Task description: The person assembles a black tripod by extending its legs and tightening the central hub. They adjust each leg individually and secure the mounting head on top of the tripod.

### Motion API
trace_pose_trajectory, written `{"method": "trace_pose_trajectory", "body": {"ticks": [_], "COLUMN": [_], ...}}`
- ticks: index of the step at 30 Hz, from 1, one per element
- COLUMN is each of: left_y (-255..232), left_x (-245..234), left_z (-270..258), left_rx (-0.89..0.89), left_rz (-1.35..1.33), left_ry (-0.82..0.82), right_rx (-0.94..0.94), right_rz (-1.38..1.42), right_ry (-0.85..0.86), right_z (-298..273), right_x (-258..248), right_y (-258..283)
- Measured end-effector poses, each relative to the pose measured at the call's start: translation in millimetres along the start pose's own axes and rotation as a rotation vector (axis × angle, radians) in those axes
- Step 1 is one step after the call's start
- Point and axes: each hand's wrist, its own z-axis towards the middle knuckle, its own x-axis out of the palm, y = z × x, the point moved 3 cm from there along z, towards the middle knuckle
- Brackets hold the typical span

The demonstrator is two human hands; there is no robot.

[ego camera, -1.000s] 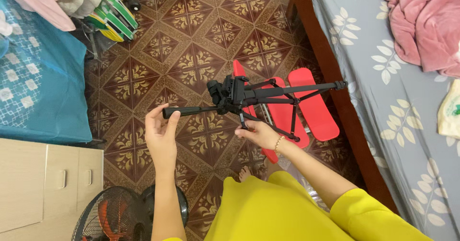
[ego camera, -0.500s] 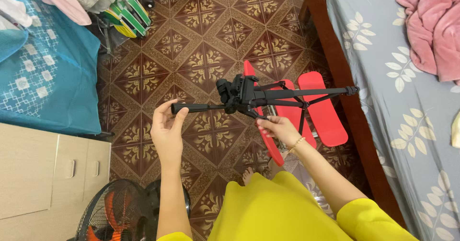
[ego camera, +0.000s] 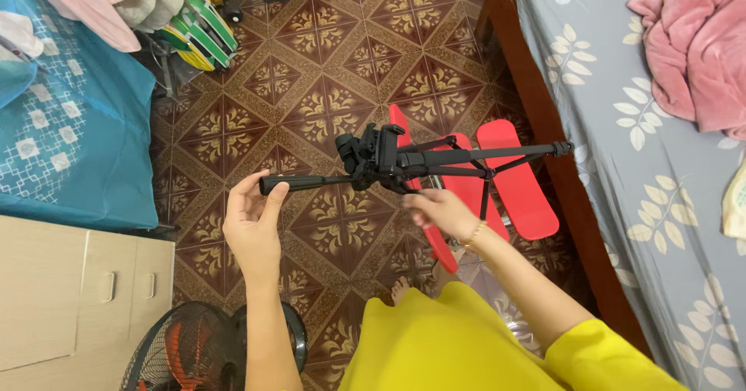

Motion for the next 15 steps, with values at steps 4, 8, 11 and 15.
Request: {"method": "trace_pose_trajectory", "body": {"ticks": [4,8,11,15], "left_y": [-2,-3,-5,-8], "left_x": [-5,-11,-17,-19], "left_z": [0,2,6,8], "left_rx": [0.021,0.056,0.052,0.055], "left_rz": [-0.048,-0.068,-0.041,0.027], "left_ry": [-0.004,0.001,-0.011,-0.024], "right_rx": [0.099,0.146,0.098,0.058], "right_rz": [-0.077,-0.035,0.003,0.184], "right_ry": [-0.045,0.082,0.144,0.197], "right_z": [-3,18,19,3], "right_x": [7,71,69,19], "right_y": [-18,-14,0,-1]}}
